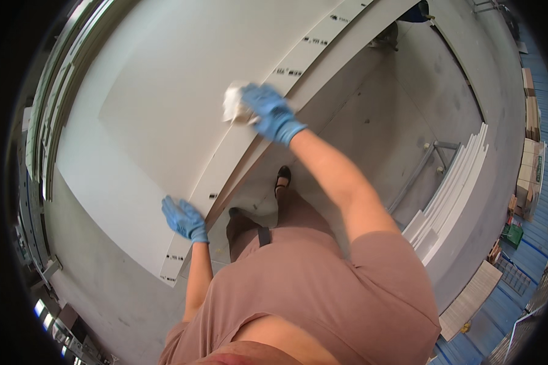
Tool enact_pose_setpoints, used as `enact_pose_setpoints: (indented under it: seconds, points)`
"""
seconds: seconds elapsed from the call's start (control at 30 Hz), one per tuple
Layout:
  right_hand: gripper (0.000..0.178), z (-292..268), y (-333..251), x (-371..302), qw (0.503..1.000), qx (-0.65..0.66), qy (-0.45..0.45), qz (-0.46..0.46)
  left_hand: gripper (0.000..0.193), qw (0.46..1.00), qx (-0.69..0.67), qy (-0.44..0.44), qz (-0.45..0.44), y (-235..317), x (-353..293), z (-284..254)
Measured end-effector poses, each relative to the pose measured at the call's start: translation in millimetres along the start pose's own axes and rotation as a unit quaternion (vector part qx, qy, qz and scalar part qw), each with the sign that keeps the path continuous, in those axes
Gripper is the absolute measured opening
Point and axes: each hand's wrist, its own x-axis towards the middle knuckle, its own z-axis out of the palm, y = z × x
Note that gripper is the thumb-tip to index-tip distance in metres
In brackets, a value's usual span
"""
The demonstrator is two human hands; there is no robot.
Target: The person aligns and stacks white panels on the floor, then moves to a workbench to wipe a long panel with a cloth and apply sealant from a tube along its edge. The person handles multiple panels and tools throughout the process.
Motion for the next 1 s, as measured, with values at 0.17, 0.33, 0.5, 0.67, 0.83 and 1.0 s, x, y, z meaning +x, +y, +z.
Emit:
enact_pose_setpoints:
  seconds: [0.17,0.33,0.5,0.67,0.83,1.0]
  points:
    - [0.052,-107,220,76,0.974,-0.168,0.128,0.078,0.051,1.000,0.001,-0.015,0.006,8,4,6]
    - [0.059,-104,225,79,0.979,-0.102,0.146,0.095,0.051,0.999,0.010,-0.042,-0.021,5,5,9]
    - [0.070,-131,228,74,0.993,-0.080,-0.067,-0.061,0.050,0.993,0.076,-0.065,-0.061,5,2,15]
    - [0.067,-238,446,148,0.980,-0.152,0.105,0.075,0.049,0.870,0.403,-0.119,-0.259,57,18,16]
    - [0.073,-243,509,146,0.963,-0.210,0.125,0.117,0.067,0.964,0.171,-0.020,-0.203,247,135,106]
    - [0.069,-235,441,146,0.996,-0.028,0.003,0.090,0.065,0.976,-0.215,-0.037,0.003,573,215,228]
